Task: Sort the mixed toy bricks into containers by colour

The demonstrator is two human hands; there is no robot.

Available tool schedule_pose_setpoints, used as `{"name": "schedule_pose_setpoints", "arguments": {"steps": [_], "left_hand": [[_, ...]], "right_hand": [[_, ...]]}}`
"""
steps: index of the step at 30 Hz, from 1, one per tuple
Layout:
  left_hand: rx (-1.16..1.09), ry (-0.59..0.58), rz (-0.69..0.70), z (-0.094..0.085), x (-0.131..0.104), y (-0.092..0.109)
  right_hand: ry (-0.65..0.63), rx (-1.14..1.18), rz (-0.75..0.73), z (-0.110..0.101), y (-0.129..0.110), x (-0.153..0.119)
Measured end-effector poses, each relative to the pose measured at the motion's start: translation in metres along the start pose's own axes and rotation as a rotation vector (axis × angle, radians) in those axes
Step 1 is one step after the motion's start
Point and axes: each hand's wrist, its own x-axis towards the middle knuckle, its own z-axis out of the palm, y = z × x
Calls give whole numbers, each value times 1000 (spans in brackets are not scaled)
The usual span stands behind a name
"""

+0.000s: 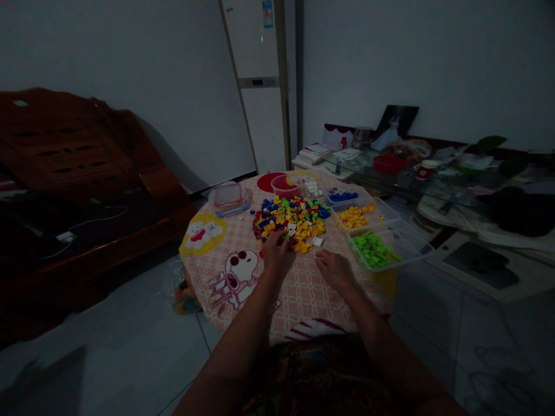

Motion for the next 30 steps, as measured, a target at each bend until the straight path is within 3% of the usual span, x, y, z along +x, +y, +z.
{"name": "schedule_pose_setpoints", "arguments": {"steps": [4,9,13,17,21,25,30], "left_hand": [[17,-121,62,11,-4,8],[6,-188,140,13,-12,9],[29,-234,205,13,-16,10],[22,-273,213,16,-18,12],[-20,-287,232,19,-20,11],[-36,-278,205,17,-21,8],[-20,-163,96,9,-18,12]], "right_hand": [[40,122,11,4,-12,9],[97,308,-41,24,-24,30],[139,417,-32,44,-24,41],[149,593,18,49,-18,46],[110,763,54,47,-16,45],[160,819,75,37,-12,36],[372,707,81,-10,21,24]]}}
